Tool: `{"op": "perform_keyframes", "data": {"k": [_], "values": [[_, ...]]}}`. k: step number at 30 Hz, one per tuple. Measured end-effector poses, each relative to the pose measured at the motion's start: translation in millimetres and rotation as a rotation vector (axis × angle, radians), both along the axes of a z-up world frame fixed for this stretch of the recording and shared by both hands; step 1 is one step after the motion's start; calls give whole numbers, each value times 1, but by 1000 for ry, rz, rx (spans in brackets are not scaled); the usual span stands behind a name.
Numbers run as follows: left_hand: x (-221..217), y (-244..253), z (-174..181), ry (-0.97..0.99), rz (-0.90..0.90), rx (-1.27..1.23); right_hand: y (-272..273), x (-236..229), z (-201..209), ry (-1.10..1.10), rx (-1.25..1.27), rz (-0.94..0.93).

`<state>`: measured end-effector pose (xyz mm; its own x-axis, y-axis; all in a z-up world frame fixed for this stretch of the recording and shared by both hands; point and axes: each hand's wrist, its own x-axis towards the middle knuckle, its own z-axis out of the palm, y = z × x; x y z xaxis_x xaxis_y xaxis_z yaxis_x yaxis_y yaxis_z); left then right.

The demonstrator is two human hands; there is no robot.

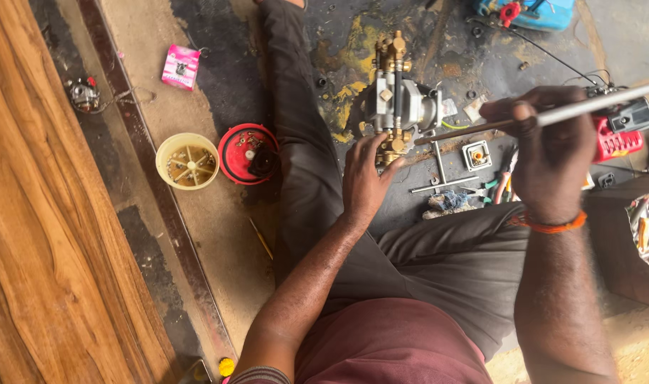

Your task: The person sits on the floor and uses a T-handle wrench to tighten bolts on a carburetor assembly. They then wipe the assembly with a rag and clean a small metal component with a cloth.

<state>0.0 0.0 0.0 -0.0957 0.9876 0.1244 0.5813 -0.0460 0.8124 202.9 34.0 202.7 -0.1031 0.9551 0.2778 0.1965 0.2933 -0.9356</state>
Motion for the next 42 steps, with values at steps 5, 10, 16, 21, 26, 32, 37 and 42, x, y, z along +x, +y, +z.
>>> {"op": "perform_keyframes", "data": {"k": [5, 10, 16, 21, 26, 32, 37, 42], "values": [[-1, -3, 1, -9, -7, 24, -6, -9, -17, 71, -40, -7], [-4, -4, 4, 11, 3, 89, -2, -22, -9, 39, -72, -9], [-5, 2, 21, 27, -2, 113, -4, -19, 15, -134, -110, 149], [-6, 12, 59, -54, -110, 220, 1, -22, -11, -206, -1, -74], [9, 38, 90, -88, -248, 340, 10, -42, -31, -321, 89, -295], [12, 51, 115, -36, -264, 160, 0, -29, 13, 254, -243, 202], [2, 50, 116, -108, -443, 112, 5, -9, 35, -16, -241, 246], [9, 48, 123, -185, -355, 279, 8, -20, 16, -288, -3, -9]]}}
